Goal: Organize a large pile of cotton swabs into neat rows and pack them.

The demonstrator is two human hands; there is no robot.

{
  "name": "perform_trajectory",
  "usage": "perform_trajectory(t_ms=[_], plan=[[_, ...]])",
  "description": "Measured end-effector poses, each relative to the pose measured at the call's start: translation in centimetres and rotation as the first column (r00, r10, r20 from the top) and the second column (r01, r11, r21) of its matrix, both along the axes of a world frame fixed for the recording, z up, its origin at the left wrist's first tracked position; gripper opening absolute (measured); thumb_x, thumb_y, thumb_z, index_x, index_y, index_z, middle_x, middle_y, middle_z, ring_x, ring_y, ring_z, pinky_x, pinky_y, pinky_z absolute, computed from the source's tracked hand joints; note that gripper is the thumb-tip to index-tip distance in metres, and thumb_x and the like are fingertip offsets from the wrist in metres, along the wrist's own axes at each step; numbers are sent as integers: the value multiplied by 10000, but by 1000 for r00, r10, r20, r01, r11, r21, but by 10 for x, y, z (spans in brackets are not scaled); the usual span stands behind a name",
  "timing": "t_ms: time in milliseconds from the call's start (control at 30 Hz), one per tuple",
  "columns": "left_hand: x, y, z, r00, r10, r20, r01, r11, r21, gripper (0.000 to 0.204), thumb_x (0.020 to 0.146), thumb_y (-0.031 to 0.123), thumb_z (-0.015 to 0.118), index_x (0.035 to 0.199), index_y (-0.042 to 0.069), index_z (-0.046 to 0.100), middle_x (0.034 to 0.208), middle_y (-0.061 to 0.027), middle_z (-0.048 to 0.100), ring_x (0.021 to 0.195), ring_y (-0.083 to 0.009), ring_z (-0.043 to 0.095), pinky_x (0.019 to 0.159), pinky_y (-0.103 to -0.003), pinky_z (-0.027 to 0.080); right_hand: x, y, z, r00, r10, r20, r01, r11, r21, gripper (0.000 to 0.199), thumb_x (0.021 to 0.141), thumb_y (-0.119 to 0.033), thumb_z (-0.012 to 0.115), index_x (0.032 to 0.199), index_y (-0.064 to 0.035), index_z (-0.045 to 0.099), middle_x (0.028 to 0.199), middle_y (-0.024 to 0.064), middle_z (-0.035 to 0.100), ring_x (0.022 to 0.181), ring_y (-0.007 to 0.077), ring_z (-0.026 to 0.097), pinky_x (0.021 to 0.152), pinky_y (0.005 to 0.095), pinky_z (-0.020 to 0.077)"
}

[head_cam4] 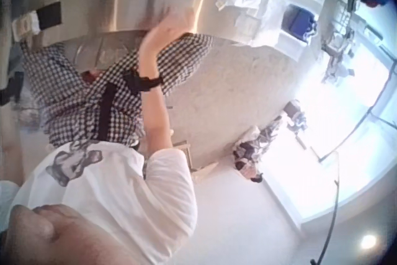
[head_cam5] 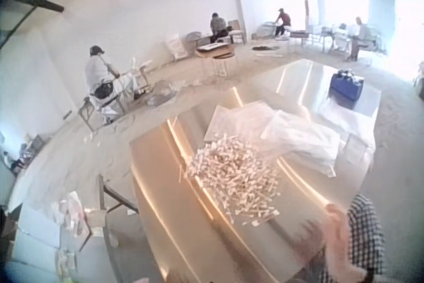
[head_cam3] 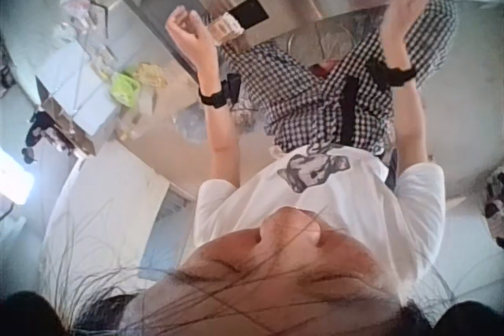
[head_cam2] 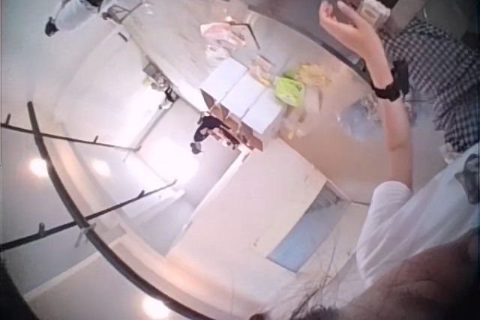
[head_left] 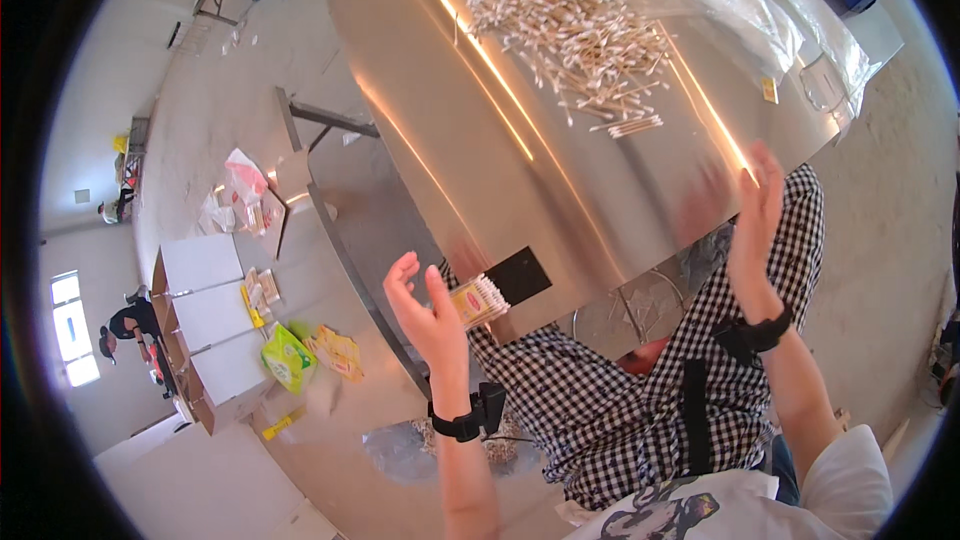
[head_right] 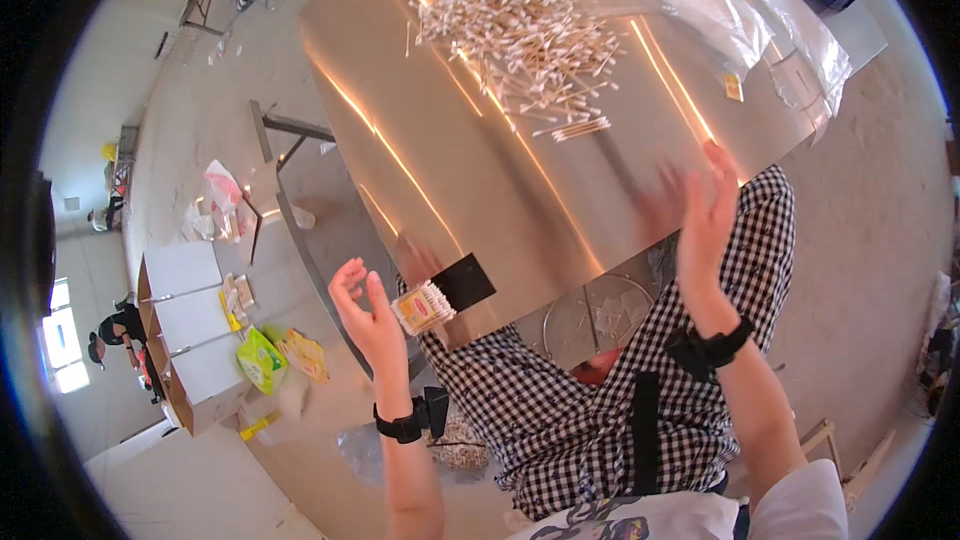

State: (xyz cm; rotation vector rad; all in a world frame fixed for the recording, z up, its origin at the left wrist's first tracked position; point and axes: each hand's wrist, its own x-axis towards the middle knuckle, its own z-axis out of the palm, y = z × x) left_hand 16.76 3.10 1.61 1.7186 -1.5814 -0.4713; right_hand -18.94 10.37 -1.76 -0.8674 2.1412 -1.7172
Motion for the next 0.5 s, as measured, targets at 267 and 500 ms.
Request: perform_trajectory(t_ms=[267,500], plan=[[-153,-52,15,720,-611,328,601,786,147,463,951,235,637,1340,6,533,1433,-183,521,1325,-347,486,1114,-455,359,-47,-42,0,941,330,74,-333,942,41,320,951,-56,570,1270,-66,583,1313,67,573,1160,181,559,951,311,460],[-228,-37,-28,521,-654,549,615,733,290,718,973,353,596,1498,-60,334,1556,-233,365,1465,-380,312,1194,-530,230,-24,-58,-32,889,452,-78,-456,889,-44,386,852,53,573,1226,-44,562,1254,155,573,1157,340,555,1005,414,465]])
